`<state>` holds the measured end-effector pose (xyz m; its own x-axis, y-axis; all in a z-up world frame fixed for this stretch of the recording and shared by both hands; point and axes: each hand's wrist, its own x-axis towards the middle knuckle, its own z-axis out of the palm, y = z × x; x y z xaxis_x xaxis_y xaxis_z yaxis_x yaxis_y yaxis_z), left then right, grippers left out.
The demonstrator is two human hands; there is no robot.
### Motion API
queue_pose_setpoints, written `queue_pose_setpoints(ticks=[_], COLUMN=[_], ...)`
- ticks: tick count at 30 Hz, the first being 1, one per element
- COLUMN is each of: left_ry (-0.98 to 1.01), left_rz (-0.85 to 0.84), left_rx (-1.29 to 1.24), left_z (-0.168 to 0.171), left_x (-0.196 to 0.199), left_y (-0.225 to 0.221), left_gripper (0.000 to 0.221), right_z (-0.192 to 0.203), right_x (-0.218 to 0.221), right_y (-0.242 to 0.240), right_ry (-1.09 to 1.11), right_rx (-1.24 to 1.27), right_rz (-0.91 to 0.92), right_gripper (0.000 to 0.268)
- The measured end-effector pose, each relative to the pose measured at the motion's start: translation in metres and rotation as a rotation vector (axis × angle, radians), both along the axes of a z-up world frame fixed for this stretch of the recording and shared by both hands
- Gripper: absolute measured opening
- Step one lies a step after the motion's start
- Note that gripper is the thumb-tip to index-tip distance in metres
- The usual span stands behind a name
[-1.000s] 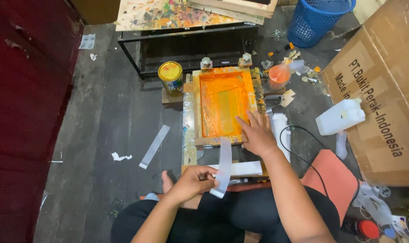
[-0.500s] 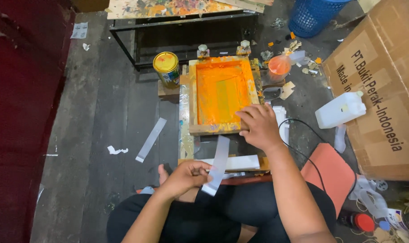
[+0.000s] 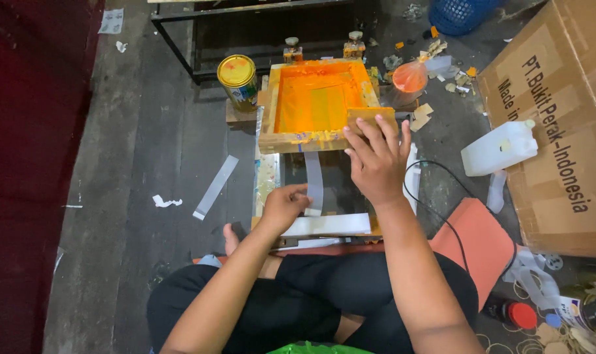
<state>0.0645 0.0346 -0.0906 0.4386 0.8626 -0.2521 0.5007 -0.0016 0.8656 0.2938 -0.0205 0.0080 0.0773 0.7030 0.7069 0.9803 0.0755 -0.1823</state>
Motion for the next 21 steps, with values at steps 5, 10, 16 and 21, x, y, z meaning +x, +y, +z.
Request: queue_pose_setpoints(ticks=[5,10,16,21], left_ry=[0.179,0.379,0.419,0.501], left_rz=[-0.074,-0.481,-0.558,-0.610], left_rx=[0.297,0.751,0.708,0.660], left_z=[0.034,0.028,0.027,0.036], left_x=[0.005,0.001,0.012,0.012], left_y=[-0.017,-0.034,-0.041,-0.042], left_gripper=[0.045,0.039,0.056,0.061], right_z=[-0.011,-0.008,-0.010,-0.012], right_x=[0.003,0.000,0.002,0.006], right_y=[0.003,0.004,0.001,0.001], right_ry=[0.019,0.048,0.033,-0.001], right_rx=[0.028,0.026,-0.017,-0.027], right_rz=[0.003,0.015,-0.001,0.007], right_gripper=[0.035,0.034,0.032,0.035])
